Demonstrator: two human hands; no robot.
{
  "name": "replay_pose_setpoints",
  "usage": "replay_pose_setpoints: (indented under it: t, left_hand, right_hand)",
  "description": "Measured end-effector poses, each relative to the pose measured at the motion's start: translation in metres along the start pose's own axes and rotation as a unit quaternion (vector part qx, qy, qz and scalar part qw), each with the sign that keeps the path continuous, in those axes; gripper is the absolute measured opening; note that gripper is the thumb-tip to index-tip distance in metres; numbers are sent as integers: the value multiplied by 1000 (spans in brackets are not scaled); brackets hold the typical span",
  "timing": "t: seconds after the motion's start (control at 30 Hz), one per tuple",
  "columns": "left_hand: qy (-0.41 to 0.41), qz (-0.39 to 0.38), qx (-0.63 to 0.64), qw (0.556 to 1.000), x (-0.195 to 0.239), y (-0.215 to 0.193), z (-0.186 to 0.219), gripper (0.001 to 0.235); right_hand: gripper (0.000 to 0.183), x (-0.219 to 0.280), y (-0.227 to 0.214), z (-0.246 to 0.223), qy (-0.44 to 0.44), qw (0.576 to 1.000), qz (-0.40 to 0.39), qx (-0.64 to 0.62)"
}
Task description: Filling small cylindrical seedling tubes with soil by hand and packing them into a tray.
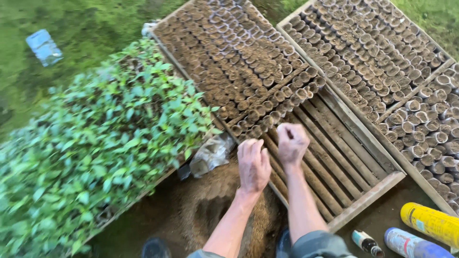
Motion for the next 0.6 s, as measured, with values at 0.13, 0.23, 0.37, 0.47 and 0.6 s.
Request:
replay_pose_setpoints:
  t: [0.13, 0.23, 0.37, 0.47, 0.6]
  left_hand:
    - [-86, 51, 12, 995, 41, -105, -14, 16]
    - [-164, 77, 10, 983, 87, -162, -38, 15]
    - [-341, 63, -92, 933, 155, -208, -79, 14]
    - [-393, 68, -185, 898, 188, -225, -100, 22]
    - [-372, 122, -159, 906, 197, -230, -107, 9]
  right_hand:
    - [6, 108, -36, -73, 55, 998, -20, -26]
    - [6, 194, -61, -100, 91, 993, -67, -35]
    - [10, 277, -74, -110, 66, 983, -171, 3]
    - [8, 296, -71, -122, -2, 971, -237, 45]
    - [13, 292, -44, -104, -75, 968, -213, 113]
Point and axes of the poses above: each hand's wrist, its own x-axis away from the middle knuckle, its own y-axis out of the palm, z = x × y, the point moved 8 cm from there along -x, towards the middle knuckle, and after that the axes turned 11 degrees about z, right-handed, at the moved point
